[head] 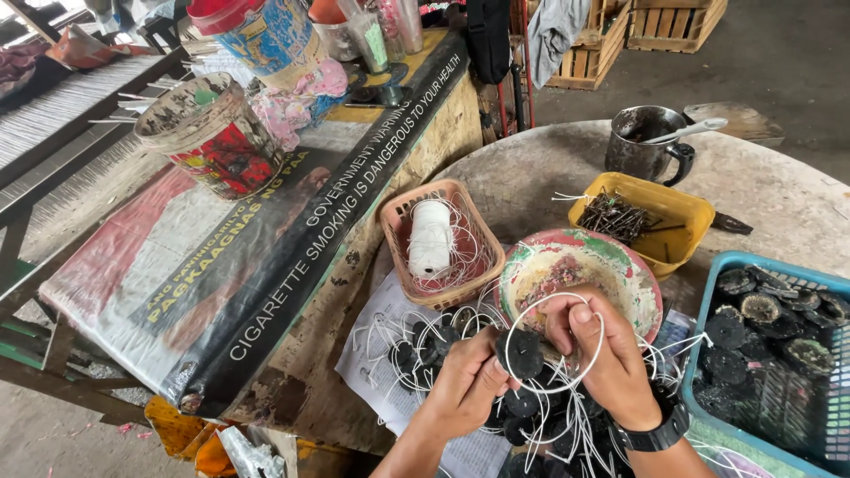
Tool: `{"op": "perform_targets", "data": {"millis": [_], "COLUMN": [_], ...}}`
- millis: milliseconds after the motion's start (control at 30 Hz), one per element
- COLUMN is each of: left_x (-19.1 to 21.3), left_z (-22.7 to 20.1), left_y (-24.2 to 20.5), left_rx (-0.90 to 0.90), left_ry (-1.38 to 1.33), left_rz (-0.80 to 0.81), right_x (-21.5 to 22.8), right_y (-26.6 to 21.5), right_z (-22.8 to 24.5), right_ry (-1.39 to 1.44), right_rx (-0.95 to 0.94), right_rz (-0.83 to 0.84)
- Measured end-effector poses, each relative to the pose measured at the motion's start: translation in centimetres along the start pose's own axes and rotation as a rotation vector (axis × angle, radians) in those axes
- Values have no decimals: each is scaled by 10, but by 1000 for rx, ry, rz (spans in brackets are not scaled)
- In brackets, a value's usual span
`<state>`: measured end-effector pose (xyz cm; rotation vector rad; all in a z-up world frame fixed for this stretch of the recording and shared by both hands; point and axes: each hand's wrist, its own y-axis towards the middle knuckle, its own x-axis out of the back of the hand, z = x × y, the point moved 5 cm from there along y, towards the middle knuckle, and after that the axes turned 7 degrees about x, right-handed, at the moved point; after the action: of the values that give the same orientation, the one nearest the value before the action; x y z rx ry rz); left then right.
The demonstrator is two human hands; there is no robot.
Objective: Assembling small black components by threading and tying white strings through them
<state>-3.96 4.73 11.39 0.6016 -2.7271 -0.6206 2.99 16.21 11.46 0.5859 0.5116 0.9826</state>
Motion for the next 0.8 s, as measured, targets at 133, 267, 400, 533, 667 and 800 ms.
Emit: {"op": "perform_targets", "data": {"millis": [133,267,400,533,667,800], "left_x": [-4,-4,-4,2,11,23], "left_z": [3,-3,-7,-2,11,14], "left_y": [-3,-4,-6,-14,-16,-15], "left_rx": [23,1,-17,16,-73,-170], "left_ry": [-76,-103,-346,-472,-671,-792], "left_rz": [11,19,43,-12,55,18], "right_x": [2,4,9,25,48,65], "right_y": [0,0,4,10,5,5], "right_z": [-2,-5,-9,-8,-21,-8], "right_ry": [46,-32,-122,-447,-429,-226], "right_rx": [-9,-16,2,17,-67,-189], "right_rz": [-16,19,126,252,376,435]}}
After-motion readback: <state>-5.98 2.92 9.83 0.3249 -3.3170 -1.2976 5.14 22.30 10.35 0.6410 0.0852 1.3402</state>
